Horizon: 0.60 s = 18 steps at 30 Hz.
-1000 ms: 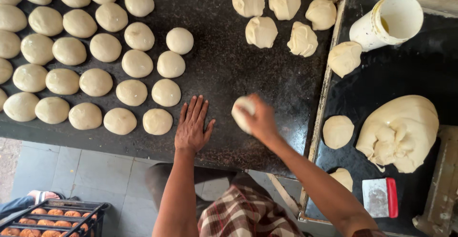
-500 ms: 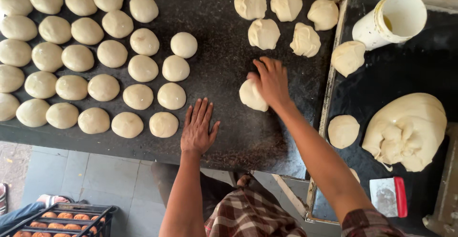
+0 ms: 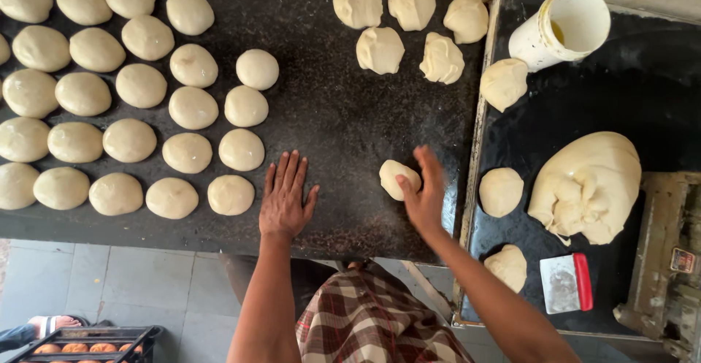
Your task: The person shapes pieces of dough into balls on a dark surface by hand, moving them to join a group of prepared dough portions.
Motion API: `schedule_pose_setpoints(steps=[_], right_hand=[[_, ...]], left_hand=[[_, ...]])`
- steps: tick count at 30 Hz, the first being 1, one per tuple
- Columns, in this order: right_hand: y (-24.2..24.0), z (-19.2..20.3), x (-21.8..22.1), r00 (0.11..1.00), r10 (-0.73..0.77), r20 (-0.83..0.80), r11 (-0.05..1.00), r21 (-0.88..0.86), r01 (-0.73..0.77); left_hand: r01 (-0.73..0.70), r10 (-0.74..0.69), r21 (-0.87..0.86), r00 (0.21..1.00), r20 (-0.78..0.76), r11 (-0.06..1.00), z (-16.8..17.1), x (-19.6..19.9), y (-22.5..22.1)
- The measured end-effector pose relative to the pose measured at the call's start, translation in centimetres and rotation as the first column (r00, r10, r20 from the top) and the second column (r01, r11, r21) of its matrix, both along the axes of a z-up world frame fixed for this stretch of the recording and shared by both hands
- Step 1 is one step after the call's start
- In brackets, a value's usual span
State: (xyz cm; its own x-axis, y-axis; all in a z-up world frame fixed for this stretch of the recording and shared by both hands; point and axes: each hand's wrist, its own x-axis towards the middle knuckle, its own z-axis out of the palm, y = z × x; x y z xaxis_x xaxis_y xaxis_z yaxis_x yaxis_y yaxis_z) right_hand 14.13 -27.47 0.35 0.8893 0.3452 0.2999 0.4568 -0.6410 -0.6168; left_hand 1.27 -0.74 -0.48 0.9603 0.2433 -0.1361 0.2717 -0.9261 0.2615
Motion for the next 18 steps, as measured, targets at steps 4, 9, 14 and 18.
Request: schedule_pose_setpoints(steps=[4, 9, 14, 18], right_hand=[[9.4, -1.4, -3.2, 0.998, -0.060, 0.033, 0.982, 0.180, 0.053], [17.9, -2.0, 5.1, 0.985, 0.118, -0.125, 0.967, 0.238, -0.086], [9.3, -0.7, 0.9, 0.893, 0.398, -0.209, 0.891, 0.318, -0.323], [3.2, -0.3, -0.5, 0.919, 0.190, -0.345, 0.963, 0.248, -0.106]], left_hand=[[0.006, -0.005, -0.012, 1.000, 0.013, 1.000, 0.5, 0.1, 0.2], [-0.032, 0.031, -0.057, 0.999, -0.019, 0.998, 0.7, 0.2, 0.1], [-0.008, 0.008, -0.024, 1.000, 0.005, 1.000, 0.7, 0.3, 0.6], [-0.011, 0.011, -0.048, 1.000, 0.017, 0.999, -0.1, -0.3, 0.3]])
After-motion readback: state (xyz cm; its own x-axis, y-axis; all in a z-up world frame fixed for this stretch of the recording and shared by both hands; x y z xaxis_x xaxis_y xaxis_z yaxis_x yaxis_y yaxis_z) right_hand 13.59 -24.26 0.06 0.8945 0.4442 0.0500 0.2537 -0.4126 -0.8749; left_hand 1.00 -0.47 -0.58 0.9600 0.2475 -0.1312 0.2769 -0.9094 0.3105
